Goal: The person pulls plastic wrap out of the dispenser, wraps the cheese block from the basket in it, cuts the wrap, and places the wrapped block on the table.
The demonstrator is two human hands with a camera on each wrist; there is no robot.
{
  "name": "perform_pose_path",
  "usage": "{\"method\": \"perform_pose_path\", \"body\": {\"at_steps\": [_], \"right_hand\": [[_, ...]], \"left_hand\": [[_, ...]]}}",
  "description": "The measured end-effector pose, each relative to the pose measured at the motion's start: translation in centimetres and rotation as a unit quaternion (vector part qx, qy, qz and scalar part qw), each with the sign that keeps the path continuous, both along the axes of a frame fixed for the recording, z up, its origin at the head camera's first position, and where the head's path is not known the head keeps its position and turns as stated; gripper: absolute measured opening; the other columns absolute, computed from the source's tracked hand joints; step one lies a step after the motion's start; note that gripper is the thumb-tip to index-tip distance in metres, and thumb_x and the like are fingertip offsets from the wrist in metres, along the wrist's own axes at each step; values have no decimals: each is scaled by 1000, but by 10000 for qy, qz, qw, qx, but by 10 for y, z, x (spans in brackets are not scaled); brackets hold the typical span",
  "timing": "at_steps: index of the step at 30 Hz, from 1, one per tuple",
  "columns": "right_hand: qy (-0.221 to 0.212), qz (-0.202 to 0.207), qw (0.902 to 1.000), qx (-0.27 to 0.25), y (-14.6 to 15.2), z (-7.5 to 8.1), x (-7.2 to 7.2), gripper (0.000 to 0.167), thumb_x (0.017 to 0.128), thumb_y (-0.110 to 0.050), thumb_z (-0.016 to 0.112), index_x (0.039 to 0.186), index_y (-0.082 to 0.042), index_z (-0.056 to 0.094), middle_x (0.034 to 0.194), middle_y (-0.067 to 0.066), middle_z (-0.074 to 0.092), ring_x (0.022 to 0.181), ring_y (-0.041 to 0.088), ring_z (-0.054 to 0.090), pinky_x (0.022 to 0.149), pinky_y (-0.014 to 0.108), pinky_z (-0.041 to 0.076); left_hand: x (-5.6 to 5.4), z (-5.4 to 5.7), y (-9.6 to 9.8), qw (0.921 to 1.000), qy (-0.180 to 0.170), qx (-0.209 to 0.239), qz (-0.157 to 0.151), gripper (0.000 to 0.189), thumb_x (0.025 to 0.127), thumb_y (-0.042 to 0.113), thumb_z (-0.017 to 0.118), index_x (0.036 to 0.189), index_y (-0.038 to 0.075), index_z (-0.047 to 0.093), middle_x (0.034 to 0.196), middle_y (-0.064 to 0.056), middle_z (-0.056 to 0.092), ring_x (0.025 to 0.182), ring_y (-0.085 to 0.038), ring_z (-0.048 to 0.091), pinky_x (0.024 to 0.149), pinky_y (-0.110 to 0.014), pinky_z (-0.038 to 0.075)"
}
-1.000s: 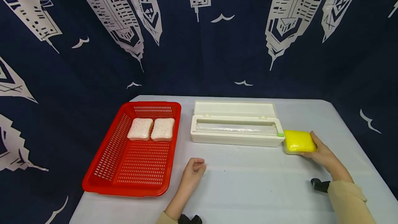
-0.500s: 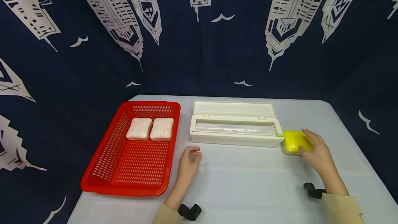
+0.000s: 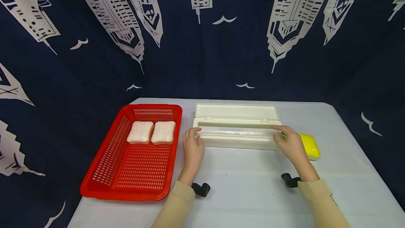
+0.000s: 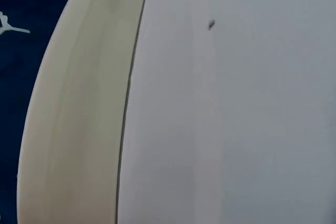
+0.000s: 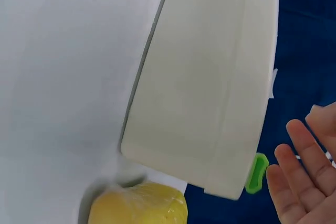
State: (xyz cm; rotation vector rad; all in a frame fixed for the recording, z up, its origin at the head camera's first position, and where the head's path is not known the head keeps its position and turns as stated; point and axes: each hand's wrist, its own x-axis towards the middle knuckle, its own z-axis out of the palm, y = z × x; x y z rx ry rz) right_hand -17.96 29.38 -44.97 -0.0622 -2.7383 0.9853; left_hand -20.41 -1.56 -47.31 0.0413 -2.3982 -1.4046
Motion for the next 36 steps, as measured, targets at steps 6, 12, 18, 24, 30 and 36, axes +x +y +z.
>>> {"method": "perform_pose_path", "body": {"at_steps": [6,12,18,24,30,36], "right_hand": [[295,102,9976,626,-4,0,-13,34,93,3,47,124,6,61,124,29,60,118,49,53,96,61,44],[162,11,9954,945,-3,1,-23,37,88,7,46,122,8,61,122,30,62,114,50,50,97,60,42],[-183,-258,9940,1045,-5,2,-31,36,85,5,47,116,7,64,117,28,66,107,45,48,84,53,34],[-579,-181,9915,1154,-4,2,-37,36,85,0,48,117,6,63,115,27,67,108,44,46,81,50,30],[-450,-172,9929,1088,1,-4,-39,29,87,-1,55,114,4,65,112,25,67,103,42,47,77,48,28],[-71,-254,9925,1196,1,-9,-37,17,91,-4,63,104,1,72,104,25,68,93,39,51,72,44,29]], "left_hand": [[-19,-4,1,9961,220,-850,17,34,84,-12,51,111,1,66,123,-17,63,125,-34,48,108,-48,38],[-28,-9,3,9955,-72,-907,-265,35,83,-11,48,110,0,67,125,-19,65,132,-36,46,110,-54,35],[-33,-13,4,9919,-176,-1218,-322,33,86,-5,47,111,0,69,118,-17,69,132,-33,45,111,-52,33],[-34,-13,3,9874,-182,-1540,-320,33,90,-1,47,113,2,69,116,-15,69,132,-30,45,110,-53,32],[-35,-12,4,9883,-185,-1488,-293,32,88,-1,48,111,2,70,115,-14,70,131,-30,46,109,-51,33],[-36,-9,3,9890,-236,-1445,-226,29,87,1,52,108,4,72,113,-13,72,128,-31,48,104,-51,36]]}}
